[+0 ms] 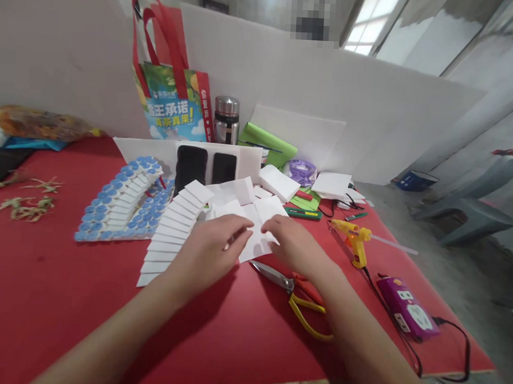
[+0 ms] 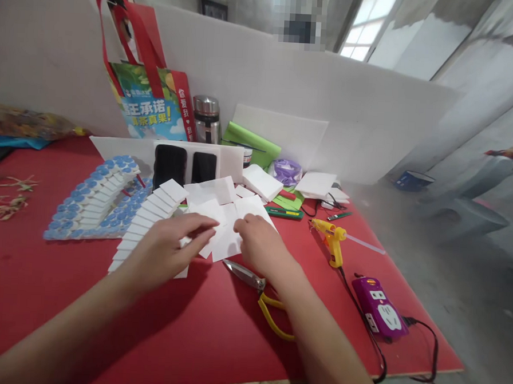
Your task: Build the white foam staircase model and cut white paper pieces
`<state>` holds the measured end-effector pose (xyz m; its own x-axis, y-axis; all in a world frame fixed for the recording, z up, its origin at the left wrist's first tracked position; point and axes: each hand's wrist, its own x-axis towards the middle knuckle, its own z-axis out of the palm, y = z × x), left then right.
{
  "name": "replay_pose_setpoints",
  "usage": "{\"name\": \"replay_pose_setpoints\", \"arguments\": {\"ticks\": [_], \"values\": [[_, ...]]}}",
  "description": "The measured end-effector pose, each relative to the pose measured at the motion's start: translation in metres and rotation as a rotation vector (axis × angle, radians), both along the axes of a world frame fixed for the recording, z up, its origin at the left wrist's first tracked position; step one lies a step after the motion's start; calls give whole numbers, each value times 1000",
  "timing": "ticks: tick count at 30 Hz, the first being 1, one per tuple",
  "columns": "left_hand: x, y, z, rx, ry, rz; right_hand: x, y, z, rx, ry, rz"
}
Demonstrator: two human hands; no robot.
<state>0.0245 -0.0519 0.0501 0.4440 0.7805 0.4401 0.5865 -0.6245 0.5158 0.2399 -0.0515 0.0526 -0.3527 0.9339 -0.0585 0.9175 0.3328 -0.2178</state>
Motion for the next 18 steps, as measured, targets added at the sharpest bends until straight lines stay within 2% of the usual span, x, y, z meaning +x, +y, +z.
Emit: {"name": "replay_pose_setpoints", "arguments": {"ticks": [3, 6, 8, 12, 18], "values": [[14, 32, -24, 179, 98, -13, -8, 22, -23, -20, -43, 132], [4, 41, -53, 236, 120, 102, -8, 21, -37, -10, -43, 167], [-5, 42, -65, 230, 134, 133, -5, 17, -38, -7, -47, 207], [-10, 47, -71, 189, 209, 133, -1, 15, -36, -20, -53, 263], [-8, 48, -81, 210, 237, 108, 4, 29, -46, 67, -6, 108]]}}
